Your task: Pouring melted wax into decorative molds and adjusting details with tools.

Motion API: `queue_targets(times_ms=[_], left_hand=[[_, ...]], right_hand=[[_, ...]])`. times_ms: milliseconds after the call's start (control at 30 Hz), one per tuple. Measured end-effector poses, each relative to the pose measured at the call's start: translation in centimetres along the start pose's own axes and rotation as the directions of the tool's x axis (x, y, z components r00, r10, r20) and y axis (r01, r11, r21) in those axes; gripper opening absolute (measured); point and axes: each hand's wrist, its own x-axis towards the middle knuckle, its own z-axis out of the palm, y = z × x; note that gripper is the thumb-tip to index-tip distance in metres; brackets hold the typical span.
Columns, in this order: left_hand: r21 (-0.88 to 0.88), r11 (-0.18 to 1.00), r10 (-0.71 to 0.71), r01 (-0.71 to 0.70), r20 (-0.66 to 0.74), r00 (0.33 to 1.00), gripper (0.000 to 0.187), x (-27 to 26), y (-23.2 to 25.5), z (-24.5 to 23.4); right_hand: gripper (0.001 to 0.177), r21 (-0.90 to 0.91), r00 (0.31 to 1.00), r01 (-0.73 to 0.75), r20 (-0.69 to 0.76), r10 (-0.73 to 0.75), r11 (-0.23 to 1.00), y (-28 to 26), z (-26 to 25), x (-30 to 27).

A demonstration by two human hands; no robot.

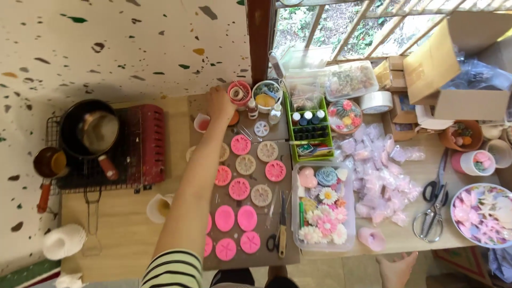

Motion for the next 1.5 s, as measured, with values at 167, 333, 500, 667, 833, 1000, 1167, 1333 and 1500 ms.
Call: queue_targets(times_ms=[167, 333, 500, 667, 833, 1000, 1167, 1333, 1500], left_hand=[[0.157, 0.98, -0.159, 0.126, 0.218, 0.963, 0.085, 1.1, 2.8, 0.8], [0.299, 0.953, -0.061, 0.048, 0.034, 0.998, 0.081, 2.5, -1.8, 10.6], [0.21, 0.967, -0.191, 0.147, 0.206, 0.96, 0.103, 2.4, 1.6, 4.8], [0.069, 0.976, -0.215, 0.204, 0.228, 0.95, 0.11, 2.4, 1.8, 2.7], [-0.102, 0.974, -0.185, 0.204, 0.172, 0.968, 0.104, 2.7, 2.1, -0.9], [-0.38, 0.924, -0.063, 0.039, -0.051, 0.997, 0.111, 2.2, 1.4, -7.1], [-0.476, 0.879, 0.013, -0.036, -0.051, 0.999, 0.082, -1.2, 1.4, -17.5], [-0.524, 0.846, 0.055, -0.096, -0.092, 0.994, 0.076, -4.1, -0.8, -23.5], [-0.489, 0.87, 0.043, -0.057, -0.04, 0.998, 0.081, -6.0, -3.9, -26.4]], right_hand=[[0.136, 0.02, 0.986, -0.037, 0.164, 0.034, 0.999, 1.5, 3.4, 1.3], [0.124, -0.15, 0.974, 0.007, 0.223, 0.027, 0.989, -0.3, 3.8, 0.6], [0.103, -0.165, 0.989, 0.018, 0.148, 0.006, 0.986, -1.3, 4.5, -0.7], [0.067, 0.187, 0.998, 0.007, -0.056, 0.004, 0.982, 0.2, 5.4, -0.6], [0.057, 0.561, 0.979, 0.156, -0.197, -0.051, 0.813, -9.7, 0.1, -0.4], [0.043, 0.915, 0.945, 0.114, 0.02, -0.327, 0.386, -28.4, -2.7, -1.1], [0.063, 0.801, 0.732, 0.222, 0.239, -0.638, 0.556, -42.4, 3.1, 1.0], [0.063, 0.703, 0.512, 0.439, 0.316, -0.799, 0.559, -55.5, 13.8, 3.1], [0.06, 0.58, 0.344, 0.627, 0.392, -0.853, 0.52, -62.7, 21.3, 2.8]])
